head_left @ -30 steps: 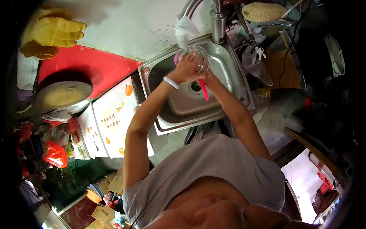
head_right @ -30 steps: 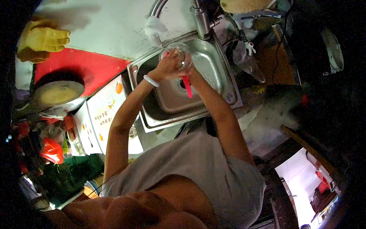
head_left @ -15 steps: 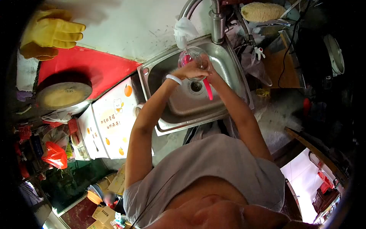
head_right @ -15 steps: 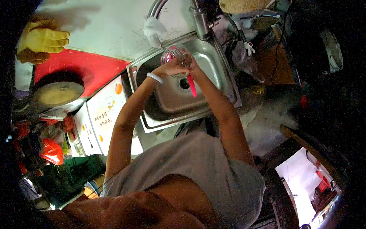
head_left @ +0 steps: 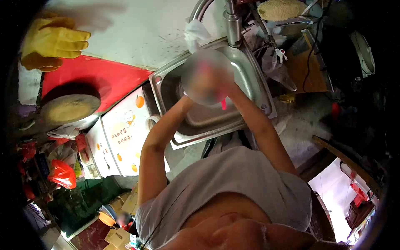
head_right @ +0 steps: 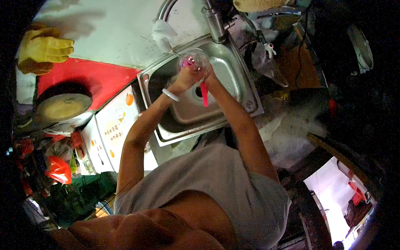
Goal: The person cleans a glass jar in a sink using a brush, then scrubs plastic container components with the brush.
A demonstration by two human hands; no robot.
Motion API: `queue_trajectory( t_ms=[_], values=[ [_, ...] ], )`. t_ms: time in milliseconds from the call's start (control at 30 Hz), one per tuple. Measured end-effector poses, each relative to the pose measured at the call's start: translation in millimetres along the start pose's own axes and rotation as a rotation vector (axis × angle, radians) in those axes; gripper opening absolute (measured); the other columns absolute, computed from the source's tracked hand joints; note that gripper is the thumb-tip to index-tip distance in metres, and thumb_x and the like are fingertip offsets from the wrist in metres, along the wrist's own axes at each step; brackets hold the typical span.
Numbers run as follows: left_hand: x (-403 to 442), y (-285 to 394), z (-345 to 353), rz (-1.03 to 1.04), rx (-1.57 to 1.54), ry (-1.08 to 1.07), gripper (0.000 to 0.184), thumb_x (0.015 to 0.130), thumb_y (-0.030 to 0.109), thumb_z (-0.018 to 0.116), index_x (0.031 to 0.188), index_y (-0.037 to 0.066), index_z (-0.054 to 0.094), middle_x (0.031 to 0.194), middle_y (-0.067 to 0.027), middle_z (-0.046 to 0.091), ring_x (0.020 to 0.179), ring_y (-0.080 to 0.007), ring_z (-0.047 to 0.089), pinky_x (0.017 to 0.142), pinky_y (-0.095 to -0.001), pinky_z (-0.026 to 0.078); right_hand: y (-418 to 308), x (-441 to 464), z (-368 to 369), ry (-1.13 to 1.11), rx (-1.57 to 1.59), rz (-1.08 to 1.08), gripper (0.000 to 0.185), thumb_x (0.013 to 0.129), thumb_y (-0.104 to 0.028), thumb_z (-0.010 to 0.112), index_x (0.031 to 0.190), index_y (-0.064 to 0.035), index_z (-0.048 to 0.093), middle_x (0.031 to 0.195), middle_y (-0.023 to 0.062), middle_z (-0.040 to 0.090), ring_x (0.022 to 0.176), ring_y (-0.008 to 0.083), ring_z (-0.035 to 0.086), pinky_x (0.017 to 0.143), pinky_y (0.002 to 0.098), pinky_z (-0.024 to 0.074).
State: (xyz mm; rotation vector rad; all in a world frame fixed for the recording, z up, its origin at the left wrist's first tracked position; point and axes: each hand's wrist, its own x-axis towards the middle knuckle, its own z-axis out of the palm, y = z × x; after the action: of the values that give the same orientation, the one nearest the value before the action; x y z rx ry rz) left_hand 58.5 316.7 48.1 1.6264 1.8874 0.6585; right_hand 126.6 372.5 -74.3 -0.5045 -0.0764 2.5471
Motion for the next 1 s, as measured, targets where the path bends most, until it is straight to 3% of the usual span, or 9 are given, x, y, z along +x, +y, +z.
queue_trajectory(
  t_ms=[67, 267, 333, 467, 567, 733, 767, 867, 1000],
  values=[
    [-9.6, 10.6, -3.9, 0.145, 0.125, 0.134, 0.021, 0.074, 0.023, 0.058, 0.084, 0.005, 0.055, 0.067, -0.0144, 0.055, 0.061, -0.0272, 0.056, 0.059, -0.0339, 0.044, 2.4, -6.9, 4.7, -0.001, 0.003, 0.005, 0.026, 0.077, -0.031, 0.050, 0.089, -0.0087, 0.055, 0.082, 0.0065, 0.057, 0.068, 0.0219, 0.058, 0.063, 0.0353, 0.0490],
    [-18.0, 10.5, -25.3, 0.106, 0.086, -0.414, 0.036, 0.068, 0.028, 0.063, 0.093, 0.005, 0.055, 0.092, -0.0172, 0.055, 0.084, -0.0297, 0.054, 0.074, -0.0377, 0.042, -9.6, -8.3, 3.1, 0.004, -0.005, 0.006, 0.027, 0.077, -0.031, 0.051, 0.091, -0.0086, 0.054, 0.084, 0.0066, 0.057, 0.068, 0.0221, 0.057, 0.063, 0.0357, 0.0487],
    [-17.7, 40.8, -47.5, 0.540, 0.567, -0.171, 0.065, 0.062, 0.036, 0.067, 0.113, 0.004, 0.043, 0.118, -0.0200, 0.039, 0.106, -0.0339, 0.040, 0.088, -0.0403, 0.033, -11.1, -10.2, 4.7, 0.002, 0.002, -0.003, 0.027, 0.077, -0.031, 0.051, 0.092, -0.0086, 0.054, 0.084, 0.0066, 0.057, 0.069, 0.0221, 0.057, 0.064, 0.0358, 0.0486],
    [0.4, 9.9, -25.6, 0.578, 0.548, -0.128, 0.090, 0.056, 0.041, 0.071, 0.124, 0.002, 0.026, 0.128, -0.0205, 0.024, 0.116, -0.0369, 0.026, 0.095, -0.0411, 0.025, -14.9, -16.8, 9.0, 0.030, 0.016, -0.044, 0.027, 0.076, -0.030, 0.052, 0.093, -0.0085, 0.054, 0.086, 0.0066, 0.056, 0.069, 0.0222, 0.057, 0.064, 0.0360, 0.0485],
    [6.7, 7.8, -18.0, 0.209, 0.814, -0.310, 0.097, 0.058, 0.045, 0.069, 0.128, 0.001, 0.017, 0.128, -0.0191, 0.026, 0.116, -0.0317, 0.029, 0.094, -0.0397, 0.027, -16.6, -17.1, 5.8, 0.050, 0.030, -0.076, 0.028, 0.076, -0.030, 0.052, 0.093, -0.0085, 0.054, 0.086, 0.0066, 0.056, 0.069, 0.0223, 0.057, 0.064, 0.0362, 0.0483],
    [16.1, 4.6, -33.5, -0.277, -0.676, -0.425, 0.062, 0.070, 0.040, 0.059, 0.115, 0.000, 0.042, 0.104, -0.0129, 0.052, 0.098, -0.0207, 0.048, 0.087, -0.0313, 0.035, -22.7, -32.7, 21.5, 0.150, -0.003, -0.166, 0.029, 0.075, -0.029, 0.054, 0.096, -0.0083, 0.053, 0.087, 0.0061, 0.055, 0.068, 0.0215, 0.057, 0.064, 0.0357, 0.0478],
    [13.7, 10.0, -24.3, -0.322, -1.155, -0.148, 0.041, 0.076, 0.032, 0.054, 0.100, 0.000, 0.052, 0.090, -0.0109, 0.057, 0.086, -0.0201, 0.053, 0.080, -0.0292, 0.040, -27.6, -40.7, 31.4, 0.191, -0.055, -0.179, 0.030, 0.075, -0.029, 0.054, 0.097, -0.0082, 0.052, 0.087, 0.0057, 0.055, 0.068, 0.0206, 0.056, 0.063, 0.0349, 0.0474],
    [2.5, 4.0, -19.5, -0.605, -1.757, 0.025, 0.033, 0.079, 0.027, 0.050, 0.097, -0.001, 0.052, 0.091, -0.0119, 0.057, 0.082, -0.0219, 0.054, 0.075, -0.0311, 0.042, -32.1, -45.8, 25.3, 0.351, -0.490, -0.172, 0.032, 0.072, -0.027, 0.057, 0.098, -0.0084, 0.051, 0.080, 0.0025, 0.051, 0.065, 0.0135, 0.051, 0.057, 0.0291, 0.0431],
    [2.4, -7.5, -5.2, -0.458, -1.718, -0.047, 0.029, 0.080, 0.024, 0.049, 0.093, -0.001, 0.052, 0.086, -0.0117, 0.058, 0.077, -0.0230, 0.056, 0.072, -0.0304, 0.044, -30.3, -39.0, 11.0, 0.162, -0.476, -0.280, 0.033, 0.072, -0.027, 0.057, 0.099, -0.0094, 0.051, 0.080, 0.0005, 0.050, 0.066, 0.0096, 0.048, 0.056, 0.0252, 0.0402]
  ],
)
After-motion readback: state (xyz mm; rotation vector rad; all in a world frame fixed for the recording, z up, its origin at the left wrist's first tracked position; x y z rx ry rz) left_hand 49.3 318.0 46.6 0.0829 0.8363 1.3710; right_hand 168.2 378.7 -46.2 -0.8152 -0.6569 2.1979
